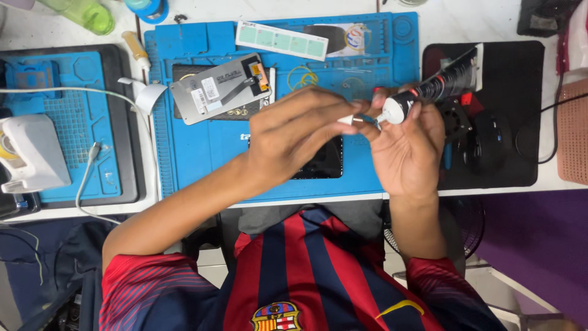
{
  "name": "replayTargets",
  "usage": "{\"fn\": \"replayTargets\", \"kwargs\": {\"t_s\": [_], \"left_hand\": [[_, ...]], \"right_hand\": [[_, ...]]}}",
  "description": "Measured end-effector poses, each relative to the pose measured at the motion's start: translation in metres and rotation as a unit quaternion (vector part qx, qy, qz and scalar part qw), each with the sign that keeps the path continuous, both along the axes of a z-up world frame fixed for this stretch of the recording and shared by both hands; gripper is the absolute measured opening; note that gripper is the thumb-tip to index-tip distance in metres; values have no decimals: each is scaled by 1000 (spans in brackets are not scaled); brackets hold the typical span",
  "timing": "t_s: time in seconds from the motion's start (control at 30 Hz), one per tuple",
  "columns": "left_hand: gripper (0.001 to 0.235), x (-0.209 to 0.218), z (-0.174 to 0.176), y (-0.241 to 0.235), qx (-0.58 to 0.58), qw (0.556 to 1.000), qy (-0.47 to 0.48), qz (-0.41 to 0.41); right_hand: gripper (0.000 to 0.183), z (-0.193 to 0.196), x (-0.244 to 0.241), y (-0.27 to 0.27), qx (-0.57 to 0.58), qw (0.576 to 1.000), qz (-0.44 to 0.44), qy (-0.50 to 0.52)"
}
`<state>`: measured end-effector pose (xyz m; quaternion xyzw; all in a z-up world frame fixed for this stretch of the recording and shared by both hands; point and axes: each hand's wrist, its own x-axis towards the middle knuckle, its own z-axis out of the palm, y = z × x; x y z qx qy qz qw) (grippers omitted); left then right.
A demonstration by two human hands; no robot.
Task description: The person applies adhesive from a tube along the edges of a smartphone screen. They then use a small green device with a fan to rub the screen surface repeatedly. Finally, they wipe the screen with their fingers.
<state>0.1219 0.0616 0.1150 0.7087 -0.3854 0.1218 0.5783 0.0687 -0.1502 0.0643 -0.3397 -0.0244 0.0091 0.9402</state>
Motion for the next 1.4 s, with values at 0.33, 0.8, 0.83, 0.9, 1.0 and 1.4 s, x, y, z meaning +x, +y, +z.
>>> {"fn": "replayTargets", "kwargs": {"t_s": [0.33,0.8,0.83,0.9,1.0,1.4], "left_hand": [[36,-12,11,24,-34,997,-66,18],[31,-13,9,29,-57,995,-77,17],[31,-12,9,29,-58,995,-77,17],[30,-13,9,29,-57,995,-76,18],[31,-14,10,30,-48,996,-73,17],[36,-13,10,29,-7,990,-136,32]], "right_hand": [[24,10,-10,26,-1,999,3,-37],[22,15,-14,34,-29,998,0,-51],[22,15,-14,34,-32,998,-2,-51],[23,16,-15,34,-35,998,-6,-48],[24,18,-15,35,-42,998,-11,-45],[21,17,-21,60,-229,948,-170,-139]]}}
